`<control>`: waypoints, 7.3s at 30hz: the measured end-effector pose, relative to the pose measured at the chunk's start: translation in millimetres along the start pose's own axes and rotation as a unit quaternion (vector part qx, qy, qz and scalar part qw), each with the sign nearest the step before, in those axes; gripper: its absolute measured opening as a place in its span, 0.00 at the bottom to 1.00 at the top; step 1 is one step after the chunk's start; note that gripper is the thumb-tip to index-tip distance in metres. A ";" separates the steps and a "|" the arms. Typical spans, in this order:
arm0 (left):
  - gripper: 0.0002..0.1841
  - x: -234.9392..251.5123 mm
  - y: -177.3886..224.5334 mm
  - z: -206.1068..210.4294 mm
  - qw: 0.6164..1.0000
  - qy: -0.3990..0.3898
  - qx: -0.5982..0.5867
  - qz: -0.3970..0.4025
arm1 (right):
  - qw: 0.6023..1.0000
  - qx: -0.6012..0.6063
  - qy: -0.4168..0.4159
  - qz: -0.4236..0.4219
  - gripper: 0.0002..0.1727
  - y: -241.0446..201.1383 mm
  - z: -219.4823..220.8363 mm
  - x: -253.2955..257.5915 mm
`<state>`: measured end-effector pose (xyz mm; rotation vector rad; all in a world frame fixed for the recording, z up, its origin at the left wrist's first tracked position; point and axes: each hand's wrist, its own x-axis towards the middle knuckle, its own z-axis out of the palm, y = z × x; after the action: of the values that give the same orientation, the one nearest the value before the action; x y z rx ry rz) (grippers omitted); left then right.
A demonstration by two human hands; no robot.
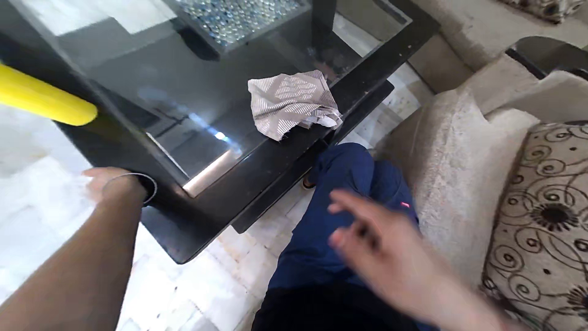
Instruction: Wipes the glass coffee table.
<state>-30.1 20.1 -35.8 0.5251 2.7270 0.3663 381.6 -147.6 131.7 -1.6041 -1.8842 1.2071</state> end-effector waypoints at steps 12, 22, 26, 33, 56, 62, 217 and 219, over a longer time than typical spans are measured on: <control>0.37 17.2 -1.3 6.7 0.996 0.011 -0.070 -0.052 | 0.976 0.133 -0.159 0.064 0.21 52.2 30.1 -18.8; 0.34 25.8 -3.4 9.9 0.999 0.010 -0.026 -0.035 | 0.963 -0.215 0.140 0.081 0.15 119.9 -29.2 -36.2; 0.33 21.9 -2.6 7.8 0.999 0.010 -0.031 -0.030 | 0.965 -0.163 -0.036 0.204 0.28 164.4 -22.8 2.3; 0.35 9.1 -0.4 -0.1 0.999 -0.002 -0.044 -0.021 | 0.963 -0.234 0.052 0.126 0.09 200.2 -7.0 -5.3; 0.36 19.6 2.4 6.3 0.998 0.000 -0.036 -0.042 | 0.948 -0.158 0.065 0.268 0.21 201.0 -111.3 15.2; 0.41 15.7 4.9 4.1 0.998 -0.014 -0.052 -0.044 | 0.968 -0.232 0.068 0.072 0.23 125.8 -75.9 144.5; 0.46 25.7 22.8 -0.5 0.971 -0.017 -0.077 -0.225 | 0.925 -0.344 0.055 -0.149 0.28 17.8 60.9 491.9; 0.45 26.3 22.9 0.0 0.969 -0.016 -0.086 -0.231 | 0.924 -0.348 0.126 -0.097 0.25 57.4 18.5 482.2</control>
<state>-45.9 51.2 -36.0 -0.1510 2.6441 0.4571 271.1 294.7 -36.6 -1.7207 -2.3613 0.2155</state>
